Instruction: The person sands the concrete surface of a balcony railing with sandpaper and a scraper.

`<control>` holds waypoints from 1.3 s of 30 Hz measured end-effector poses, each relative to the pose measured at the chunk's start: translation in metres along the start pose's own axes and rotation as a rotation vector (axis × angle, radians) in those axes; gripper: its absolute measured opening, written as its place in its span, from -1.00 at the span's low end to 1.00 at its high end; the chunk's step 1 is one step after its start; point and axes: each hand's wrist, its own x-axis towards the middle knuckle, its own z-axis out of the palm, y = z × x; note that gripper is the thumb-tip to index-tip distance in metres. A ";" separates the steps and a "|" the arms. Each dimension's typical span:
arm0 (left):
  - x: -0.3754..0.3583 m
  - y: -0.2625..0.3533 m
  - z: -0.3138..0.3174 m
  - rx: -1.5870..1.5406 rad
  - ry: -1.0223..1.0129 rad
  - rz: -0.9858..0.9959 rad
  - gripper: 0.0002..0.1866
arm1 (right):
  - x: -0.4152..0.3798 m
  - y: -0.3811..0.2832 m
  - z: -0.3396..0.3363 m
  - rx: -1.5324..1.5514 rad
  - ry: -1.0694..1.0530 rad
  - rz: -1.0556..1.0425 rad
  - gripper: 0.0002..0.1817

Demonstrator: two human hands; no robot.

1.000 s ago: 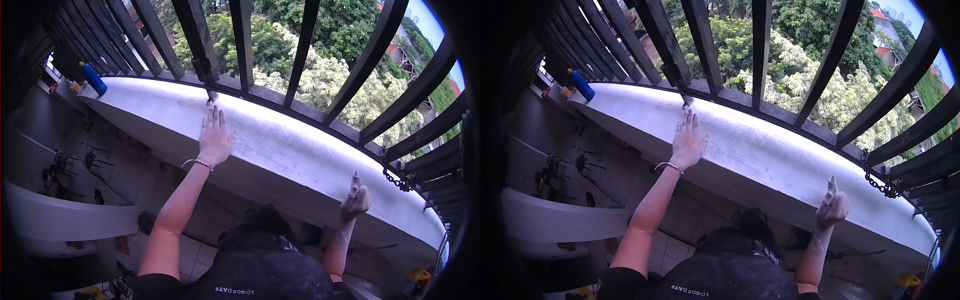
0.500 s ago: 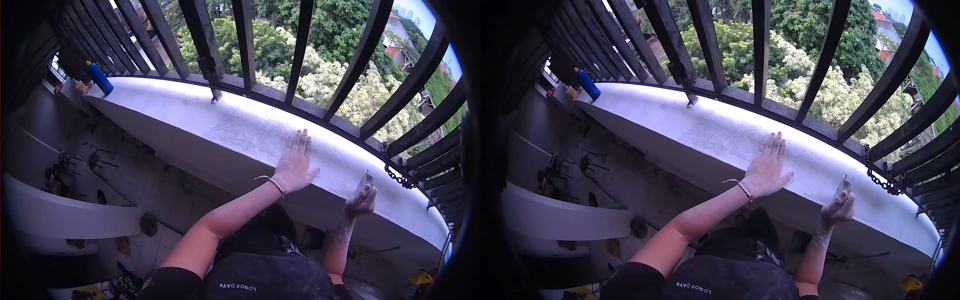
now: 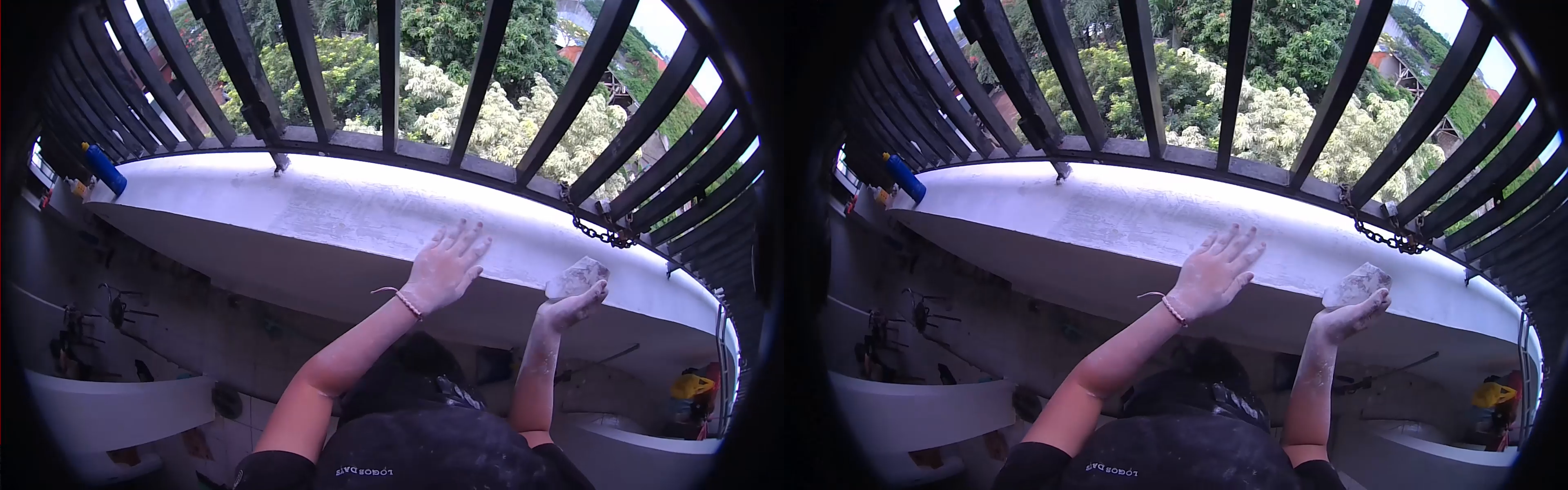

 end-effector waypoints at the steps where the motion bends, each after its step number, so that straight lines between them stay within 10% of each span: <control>1: -0.008 -0.017 -0.009 0.044 0.003 -0.074 -0.39 | 0.008 0.000 -0.013 0.044 -0.014 0.026 -0.48; 12: -0.046 -0.168 -0.060 0.397 -0.176 -0.644 -0.30 | 0.079 -0.028 -0.124 0.361 -0.034 0.498 -0.44; 19: 0.012 -0.063 -0.020 0.288 -0.130 -0.634 -0.07 | 0.079 -0.007 -0.159 0.453 -0.181 0.756 -0.58; 39: 0.127 0.189 0.085 0.064 -0.090 -0.008 -0.15 | 0.107 -0.025 -0.172 -0.204 -0.329 0.472 -0.67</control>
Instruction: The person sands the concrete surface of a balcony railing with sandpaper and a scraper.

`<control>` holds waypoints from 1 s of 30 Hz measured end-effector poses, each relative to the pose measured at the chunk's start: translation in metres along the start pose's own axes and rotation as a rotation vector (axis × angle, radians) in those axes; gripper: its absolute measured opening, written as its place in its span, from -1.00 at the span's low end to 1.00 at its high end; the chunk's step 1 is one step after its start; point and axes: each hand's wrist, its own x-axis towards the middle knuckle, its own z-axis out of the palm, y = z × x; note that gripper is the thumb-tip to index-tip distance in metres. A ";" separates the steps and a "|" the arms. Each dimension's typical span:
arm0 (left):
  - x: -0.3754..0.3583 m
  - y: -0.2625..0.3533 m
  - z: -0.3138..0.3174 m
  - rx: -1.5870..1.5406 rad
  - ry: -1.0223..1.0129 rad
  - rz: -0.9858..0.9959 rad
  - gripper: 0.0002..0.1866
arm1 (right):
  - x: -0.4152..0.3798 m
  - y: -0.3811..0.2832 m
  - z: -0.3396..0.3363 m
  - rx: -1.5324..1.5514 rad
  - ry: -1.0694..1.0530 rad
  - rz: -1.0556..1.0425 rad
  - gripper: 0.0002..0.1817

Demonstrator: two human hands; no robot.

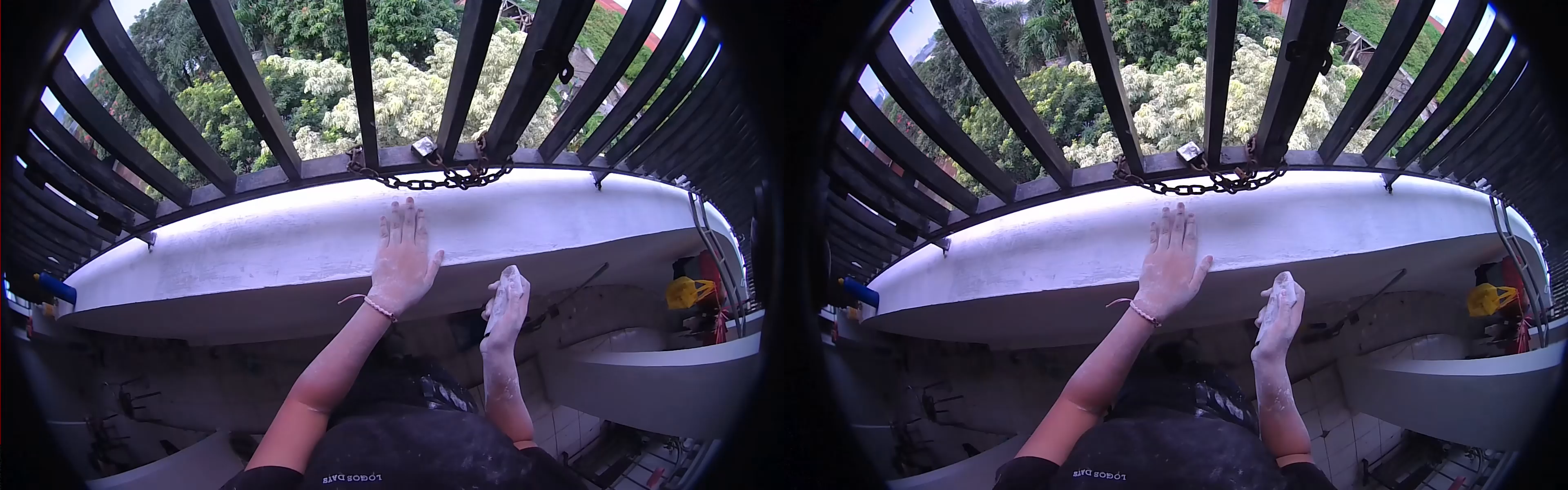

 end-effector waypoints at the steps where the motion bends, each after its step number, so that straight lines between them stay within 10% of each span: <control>1: 0.000 0.009 0.001 0.007 0.004 0.042 -0.18 | 0.001 0.001 0.000 -0.056 0.015 -0.045 -0.69; 6: -0.031 0.015 0.009 -0.019 0.176 0.310 -0.29 | 0.014 0.007 -0.010 -0.540 -0.002 -0.610 -0.70; 21: -0.157 -0.108 -0.032 -0.032 0.467 -0.113 -0.40 | -0.030 -0.008 0.049 -0.928 -0.145 -0.696 -0.62; 30: -0.124 -0.095 -0.038 -0.139 0.272 0.173 -0.37 | -0.062 -0.008 0.120 -1.078 -0.290 -0.790 -0.65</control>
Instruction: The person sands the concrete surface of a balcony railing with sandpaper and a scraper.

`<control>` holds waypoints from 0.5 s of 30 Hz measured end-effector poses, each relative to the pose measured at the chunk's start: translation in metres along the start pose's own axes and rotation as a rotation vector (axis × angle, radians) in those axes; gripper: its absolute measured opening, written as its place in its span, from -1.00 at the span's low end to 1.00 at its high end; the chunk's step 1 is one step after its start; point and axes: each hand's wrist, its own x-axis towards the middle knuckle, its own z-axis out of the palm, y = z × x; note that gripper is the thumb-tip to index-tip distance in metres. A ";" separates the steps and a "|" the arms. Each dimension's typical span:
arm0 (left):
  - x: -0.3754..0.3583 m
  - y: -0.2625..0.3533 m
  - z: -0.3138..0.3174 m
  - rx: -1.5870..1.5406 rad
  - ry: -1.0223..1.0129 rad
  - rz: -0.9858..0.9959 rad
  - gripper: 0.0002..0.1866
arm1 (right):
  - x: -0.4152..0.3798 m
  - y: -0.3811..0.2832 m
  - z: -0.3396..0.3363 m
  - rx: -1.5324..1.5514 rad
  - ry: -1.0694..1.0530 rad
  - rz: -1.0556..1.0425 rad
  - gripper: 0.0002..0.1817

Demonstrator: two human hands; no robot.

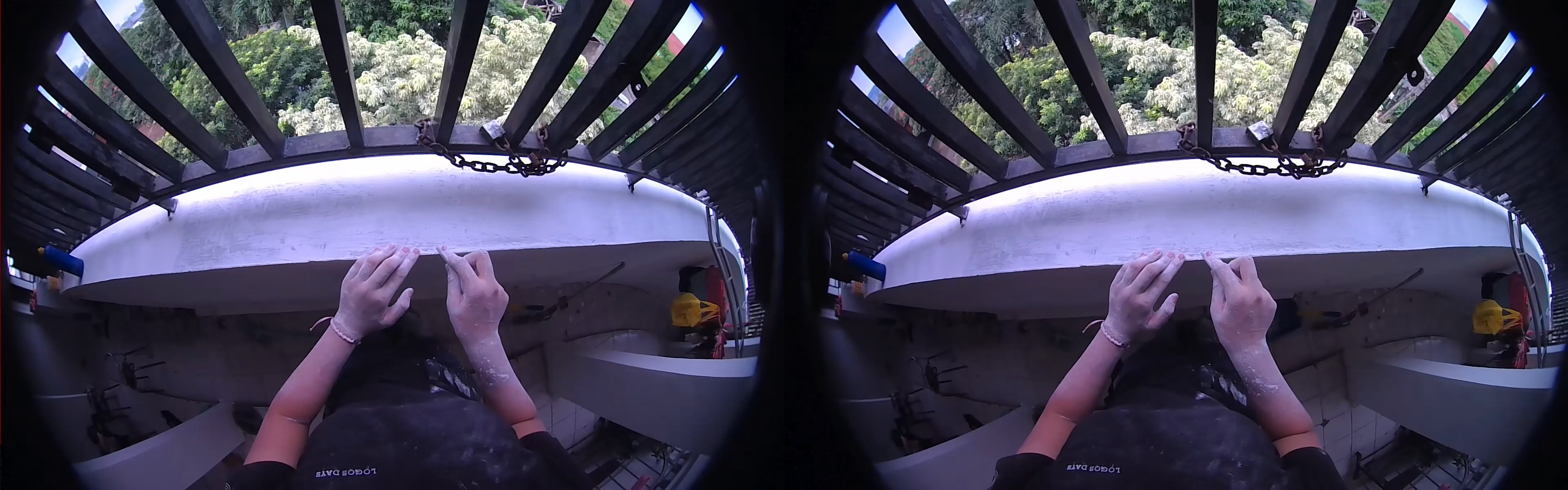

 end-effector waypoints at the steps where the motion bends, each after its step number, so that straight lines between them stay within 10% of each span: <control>1: -0.003 -0.009 -0.004 0.013 -0.009 0.031 -0.38 | 0.001 -0.002 0.001 -0.019 0.009 0.005 -0.65; 15: -0.071 -0.120 -0.051 0.088 0.340 -0.143 -0.58 | 0.000 -0.069 0.047 -0.254 0.013 -0.187 -0.67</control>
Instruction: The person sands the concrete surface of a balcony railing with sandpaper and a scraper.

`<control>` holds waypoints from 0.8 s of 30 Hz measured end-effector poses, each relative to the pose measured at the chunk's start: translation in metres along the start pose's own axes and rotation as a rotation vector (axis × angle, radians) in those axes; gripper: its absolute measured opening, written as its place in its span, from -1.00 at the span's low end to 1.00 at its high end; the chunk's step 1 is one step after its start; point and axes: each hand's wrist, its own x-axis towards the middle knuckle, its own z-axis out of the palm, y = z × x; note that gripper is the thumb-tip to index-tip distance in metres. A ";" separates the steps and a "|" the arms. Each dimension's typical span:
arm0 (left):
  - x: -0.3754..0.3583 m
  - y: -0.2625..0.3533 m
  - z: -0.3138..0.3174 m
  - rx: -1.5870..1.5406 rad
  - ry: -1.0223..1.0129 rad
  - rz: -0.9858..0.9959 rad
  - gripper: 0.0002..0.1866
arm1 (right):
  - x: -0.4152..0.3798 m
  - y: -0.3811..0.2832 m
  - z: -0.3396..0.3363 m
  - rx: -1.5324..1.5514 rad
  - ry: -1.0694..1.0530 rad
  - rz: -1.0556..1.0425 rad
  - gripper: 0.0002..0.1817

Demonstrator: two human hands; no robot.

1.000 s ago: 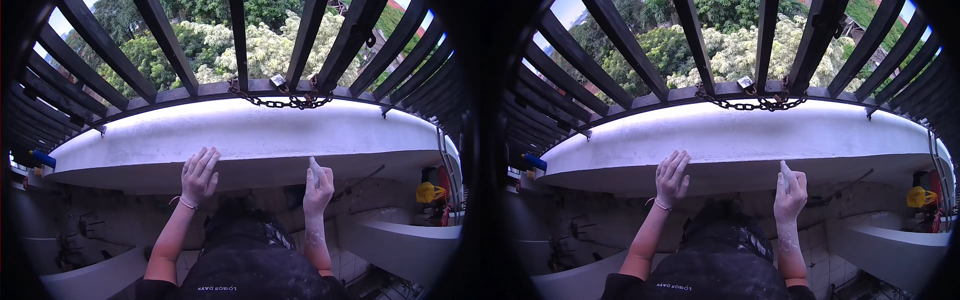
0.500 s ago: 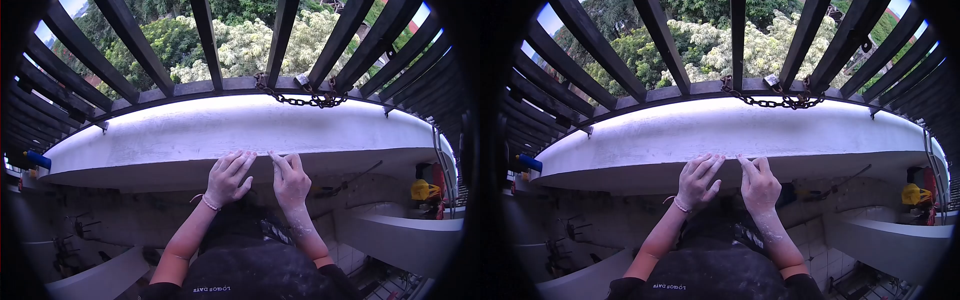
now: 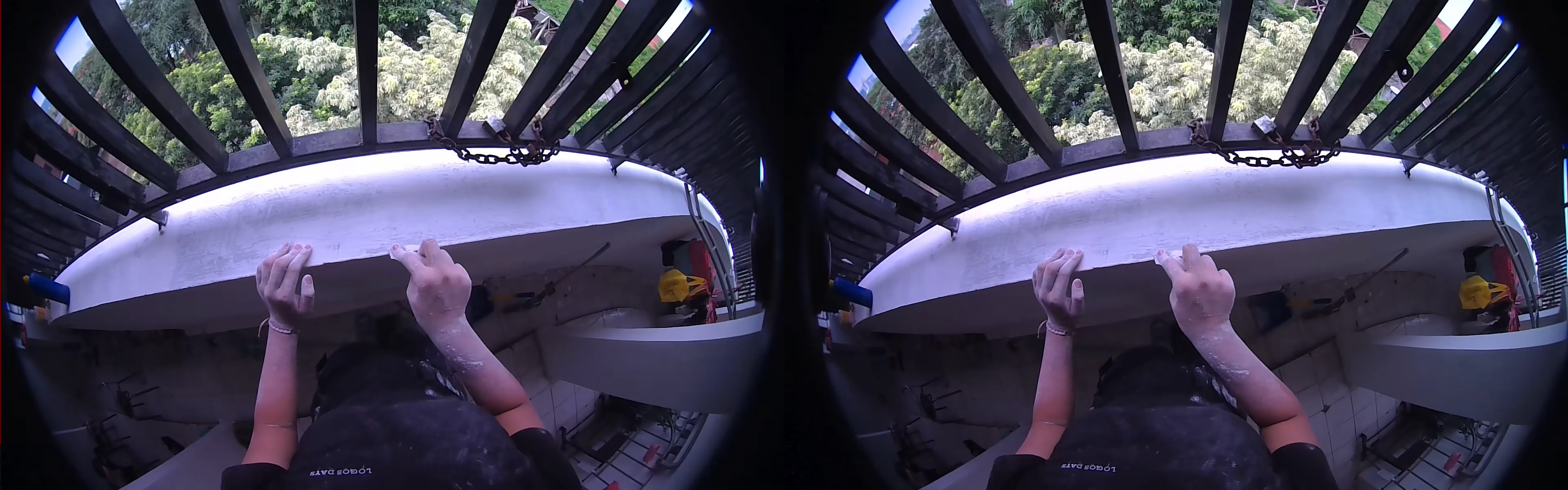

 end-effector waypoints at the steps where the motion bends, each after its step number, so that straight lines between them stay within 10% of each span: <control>1: -0.001 -0.007 -0.003 0.026 0.027 -0.024 -0.57 | -0.002 0.007 -0.002 0.020 -0.010 0.016 -0.67; 24: -0.041 -0.061 0.033 0.366 0.223 0.065 -0.57 | 0.013 -0.004 -0.012 0.022 -0.099 0.303 -0.74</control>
